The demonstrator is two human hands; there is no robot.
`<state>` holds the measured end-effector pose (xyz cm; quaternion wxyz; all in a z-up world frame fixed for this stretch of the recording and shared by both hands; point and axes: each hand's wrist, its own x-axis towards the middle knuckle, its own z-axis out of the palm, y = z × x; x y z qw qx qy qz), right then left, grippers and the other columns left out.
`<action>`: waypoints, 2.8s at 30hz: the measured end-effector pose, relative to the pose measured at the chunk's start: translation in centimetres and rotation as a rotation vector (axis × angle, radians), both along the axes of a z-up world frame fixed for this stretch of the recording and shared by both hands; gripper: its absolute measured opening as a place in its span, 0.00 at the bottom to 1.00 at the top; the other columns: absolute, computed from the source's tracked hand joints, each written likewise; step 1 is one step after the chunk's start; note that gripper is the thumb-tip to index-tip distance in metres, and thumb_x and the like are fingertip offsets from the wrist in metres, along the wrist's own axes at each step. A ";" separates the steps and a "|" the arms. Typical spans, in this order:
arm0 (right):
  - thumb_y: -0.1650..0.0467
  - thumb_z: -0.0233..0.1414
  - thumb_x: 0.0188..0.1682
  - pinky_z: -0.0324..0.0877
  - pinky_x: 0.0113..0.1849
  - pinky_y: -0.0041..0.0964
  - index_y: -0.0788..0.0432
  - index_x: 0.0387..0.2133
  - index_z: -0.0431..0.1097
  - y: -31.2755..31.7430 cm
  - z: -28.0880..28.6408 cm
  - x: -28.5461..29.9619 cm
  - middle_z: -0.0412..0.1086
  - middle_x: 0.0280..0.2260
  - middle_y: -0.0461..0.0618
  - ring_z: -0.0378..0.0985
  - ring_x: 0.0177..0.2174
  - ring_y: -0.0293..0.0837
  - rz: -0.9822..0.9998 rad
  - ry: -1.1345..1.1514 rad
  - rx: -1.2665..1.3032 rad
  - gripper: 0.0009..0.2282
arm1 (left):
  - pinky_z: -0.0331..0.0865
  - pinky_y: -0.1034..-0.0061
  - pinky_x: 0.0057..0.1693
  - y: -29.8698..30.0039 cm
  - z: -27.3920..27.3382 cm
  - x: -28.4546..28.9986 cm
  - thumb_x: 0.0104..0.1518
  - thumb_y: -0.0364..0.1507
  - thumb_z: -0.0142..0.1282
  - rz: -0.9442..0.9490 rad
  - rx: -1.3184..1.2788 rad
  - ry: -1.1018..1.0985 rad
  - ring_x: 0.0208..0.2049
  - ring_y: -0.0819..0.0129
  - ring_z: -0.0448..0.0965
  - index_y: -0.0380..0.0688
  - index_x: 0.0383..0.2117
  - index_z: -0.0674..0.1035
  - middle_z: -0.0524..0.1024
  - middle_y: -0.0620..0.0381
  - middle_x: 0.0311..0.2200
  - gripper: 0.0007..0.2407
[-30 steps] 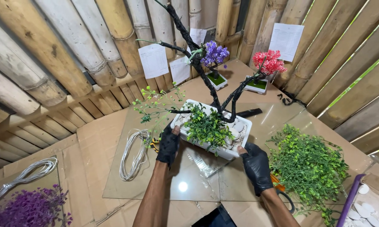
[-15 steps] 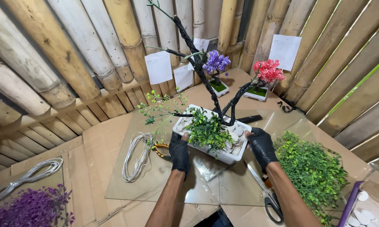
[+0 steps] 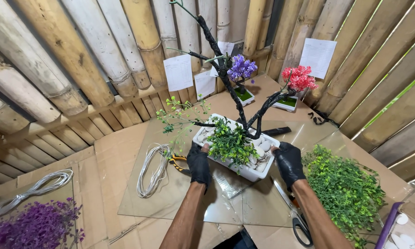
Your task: The person arranges artificial green foliage and small branches into a white rectangular planter containing a black tree structure. They use scissors to trim the stems and wire cutters to cut wire, then insert the pieces into the planter and adjust them by hand.
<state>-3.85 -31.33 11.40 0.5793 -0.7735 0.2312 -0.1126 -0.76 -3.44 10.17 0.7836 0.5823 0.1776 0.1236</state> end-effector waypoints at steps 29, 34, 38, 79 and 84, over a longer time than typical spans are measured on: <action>0.71 0.55 0.51 0.66 0.25 0.39 0.62 0.28 0.76 5.9 5.3 -7.5 0.69 0.15 0.50 0.68 0.16 0.42 -0.030 -0.180 0.047 0.06 | 0.67 0.75 0.63 1.8 -4.0 7.1 0.57 0.22 0.59 -0.176 -0.061 -0.262 0.53 0.71 0.74 0.38 0.58 0.78 0.79 0.57 0.53 0.19; 0.68 0.54 0.51 0.69 0.26 0.38 0.59 0.26 0.77 5.5 2.1 -6.3 0.71 0.14 0.47 0.72 0.14 0.41 -0.061 -0.273 -0.187 0.08 | 0.67 0.74 0.63 1.6 -1.8 5.7 0.56 0.23 0.59 -0.167 -0.096 -0.215 0.54 0.69 0.75 0.38 0.58 0.78 0.79 0.56 0.54 0.20; 0.69 0.53 0.52 0.69 0.23 0.40 0.61 0.26 0.75 6.4 2.9 -6.8 0.71 0.17 0.50 0.70 0.14 0.42 -0.100 -0.253 -0.133 0.09 | 0.67 0.78 0.61 1.7 -1.4 5.3 0.57 0.23 0.59 -0.180 -0.032 -0.188 0.52 0.72 0.76 0.42 0.58 0.79 0.81 0.58 0.52 0.19; 0.70 0.52 0.51 0.68 0.25 0.40 0.63 0.34 0.77 7.3 4.3 -7.9 0.72 0.17 0.53 0.71 0.16 0.44 -0.123 -0.230 -0.062 0.09 | 0.68 0.78 0.58 2.1 -2.6 6.4 0.53 0.25 0.61 -0.163 0.083 -0.205 0.51 0.73 0.74 0.45 0.59 0.74 0.78 0.61 0.52 0.24; 0.73 0.50 0.53 0.63 0.25 0.44 0.64 0.32 0.76 8.3 6.5 -8.5 0.70 0.20 0.55 0.68 0.19 0.46 -0.148 -0.192 0.046 0.08 | 0.66 0.77 0.63 2.0 -2.8 6.8 0.52 0.25 0.63 -0.167 -0.010 -0.181 0.55 0.72 0.73 0.40 0.62 0.72 0.76 0.60 0.56 0.27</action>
